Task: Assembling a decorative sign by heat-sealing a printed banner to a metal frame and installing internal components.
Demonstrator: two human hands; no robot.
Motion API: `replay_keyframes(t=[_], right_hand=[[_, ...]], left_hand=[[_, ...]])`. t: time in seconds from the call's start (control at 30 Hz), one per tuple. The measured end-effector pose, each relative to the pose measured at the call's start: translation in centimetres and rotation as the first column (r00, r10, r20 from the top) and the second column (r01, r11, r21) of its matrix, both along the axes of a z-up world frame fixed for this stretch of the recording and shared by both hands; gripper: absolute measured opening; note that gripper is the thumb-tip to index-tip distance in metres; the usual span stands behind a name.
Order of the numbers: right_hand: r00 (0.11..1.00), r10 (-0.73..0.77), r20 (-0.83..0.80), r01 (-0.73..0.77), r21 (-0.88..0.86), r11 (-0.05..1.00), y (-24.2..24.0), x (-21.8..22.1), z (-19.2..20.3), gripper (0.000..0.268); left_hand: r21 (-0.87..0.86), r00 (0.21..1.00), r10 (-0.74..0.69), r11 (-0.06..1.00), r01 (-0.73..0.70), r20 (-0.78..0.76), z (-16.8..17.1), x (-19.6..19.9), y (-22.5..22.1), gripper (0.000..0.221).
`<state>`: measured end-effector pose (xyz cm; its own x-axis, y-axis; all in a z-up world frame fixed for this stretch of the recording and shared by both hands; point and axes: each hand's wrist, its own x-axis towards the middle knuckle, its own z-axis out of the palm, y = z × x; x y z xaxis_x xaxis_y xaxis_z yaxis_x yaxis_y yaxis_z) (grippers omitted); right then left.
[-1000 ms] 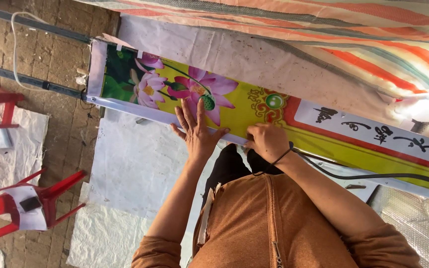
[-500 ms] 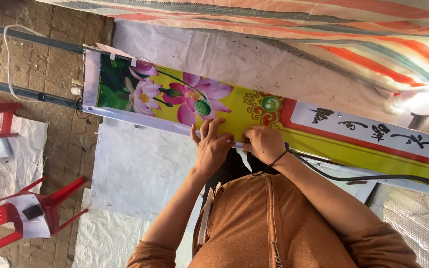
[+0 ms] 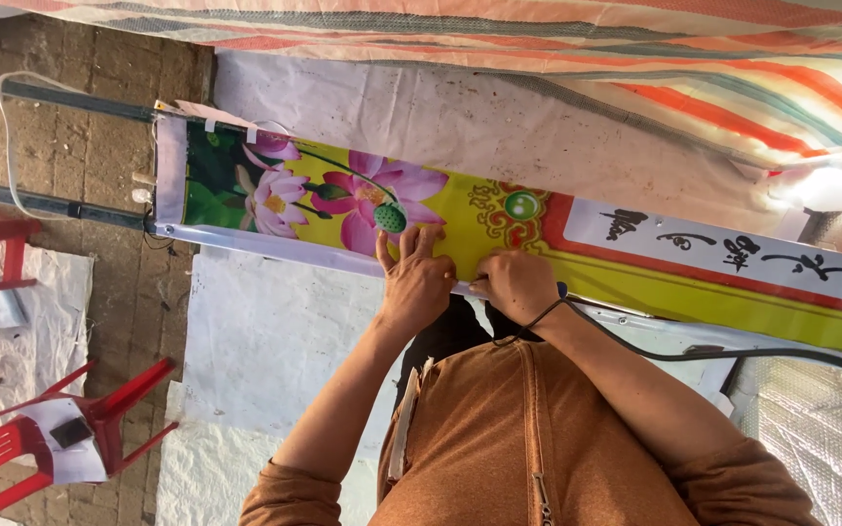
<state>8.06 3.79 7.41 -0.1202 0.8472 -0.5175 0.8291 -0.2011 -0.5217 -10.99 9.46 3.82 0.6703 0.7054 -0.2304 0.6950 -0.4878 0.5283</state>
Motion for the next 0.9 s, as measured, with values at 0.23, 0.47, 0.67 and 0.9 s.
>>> replay_keyframes(t=[0.23, 0.47, 0.67, 0.9], right_hand=[[0.992, -0.032, -0.125, 0.018, -0.111, 0.994, -0.1, 2.0, -3.4, 0.047], [0.987, 0.012, 0.16, 0.017, -0.177, 0.984, -1.8, 2.5, -3.7, 0.034], [0.949, -0.079, 0.305, 0.158, -0.245, 0.957, -3.9, 3.7, -0.1, 0.026], [0.961, -0.193, 0.199, 0.239, -0.241, 0.941, -3.9, 4.7, 0.1, 0.012]], left_hand=[[0.005, 0.999, 0.026, 1.0, -0.026, 0.033, 0.8, 0.5, -0.1, 0.015], [0.039, 0.992, 0.052, 0.998, -0.056, 0.112, -0.1, 0.4, -0.2, 0.026], [0.043, 0.989, 0.067, 0.996, -0.073, 0.13, -0.1, 0.5, -0.5, 0.027], [0.331, 0.966, -0.199, 0.934, 0.136, 0.164, -0.3, 1.7, -4.6, 0.036]])
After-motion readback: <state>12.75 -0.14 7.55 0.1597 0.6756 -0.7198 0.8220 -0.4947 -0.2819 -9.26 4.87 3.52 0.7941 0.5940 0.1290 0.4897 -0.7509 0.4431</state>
